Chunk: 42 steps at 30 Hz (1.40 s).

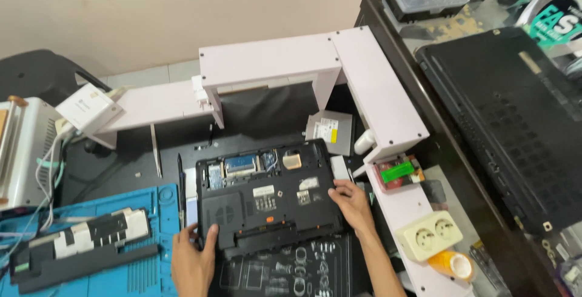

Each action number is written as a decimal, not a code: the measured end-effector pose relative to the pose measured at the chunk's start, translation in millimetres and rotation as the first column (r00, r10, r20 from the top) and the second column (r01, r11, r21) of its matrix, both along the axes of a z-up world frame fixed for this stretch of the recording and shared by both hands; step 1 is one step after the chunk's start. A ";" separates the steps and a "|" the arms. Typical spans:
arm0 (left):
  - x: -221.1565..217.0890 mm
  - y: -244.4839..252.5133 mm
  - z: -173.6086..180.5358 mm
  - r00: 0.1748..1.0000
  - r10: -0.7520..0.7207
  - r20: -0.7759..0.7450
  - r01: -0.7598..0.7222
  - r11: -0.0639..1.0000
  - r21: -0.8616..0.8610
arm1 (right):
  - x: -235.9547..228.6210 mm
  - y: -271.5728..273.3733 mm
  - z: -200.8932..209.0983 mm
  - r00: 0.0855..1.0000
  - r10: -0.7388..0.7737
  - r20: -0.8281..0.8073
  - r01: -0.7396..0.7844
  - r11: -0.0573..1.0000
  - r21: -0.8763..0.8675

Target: The person assembles a laptop by connecting internal cables and securing the bottom case with a screwdriver. They then flip the laptop over, open the lid, and press keys on the keyboard to test functionality.

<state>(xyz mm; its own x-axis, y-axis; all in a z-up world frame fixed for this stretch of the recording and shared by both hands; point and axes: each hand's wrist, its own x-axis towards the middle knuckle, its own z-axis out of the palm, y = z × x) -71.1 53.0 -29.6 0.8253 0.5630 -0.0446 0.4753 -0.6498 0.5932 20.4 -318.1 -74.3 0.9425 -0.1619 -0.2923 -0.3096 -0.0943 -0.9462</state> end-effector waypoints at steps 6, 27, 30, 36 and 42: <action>0.6 12.2 -29.0 0.993 0.040 -0.114 -0.054 0.992 -0.118 | -6.8 -3.1 -16.7 1.000 -0.014 -0.022 0.014 1.000 0.001; -3.5 17.8 -67.0 0.992 0.113 0.053 -0.103 0.981 -0.165 | -1.6 -7.2 -31.4 0.999 -0.047 -0.027 0.046 0.998 -0.035; -6.6 10.4 -38.9 0.989 0.095 0.118 -0.077 0.986 -0.148 | -6.3 -1.7 -14.3 0.999 -0.038 0.032 0.039 0.999 -0.028; -8.9 5.1 -22.6 0.989 0.097 0.109 -0.075 0.978 -0.193 | -7.1 1.6 -3.9 0.998 -0.056 0.024 0.056 0.998 -0.027; -8.8 -2.0 -10.4 0.989 0.108 0.097 -0.090 0.981 -0.175 | -7.4 3.0 -2.0 0.998 -0.067 0.019 0.068 0.996 -0.049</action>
<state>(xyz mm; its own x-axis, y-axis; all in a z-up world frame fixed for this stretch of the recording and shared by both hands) -79.8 51.0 -40.0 0.7712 0.6335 -0.0623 0.4611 -0.4885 0.7408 13.0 -315.1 -76.4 0.9339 -0.2393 -0.2657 -0.3002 -0.1208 -0.9462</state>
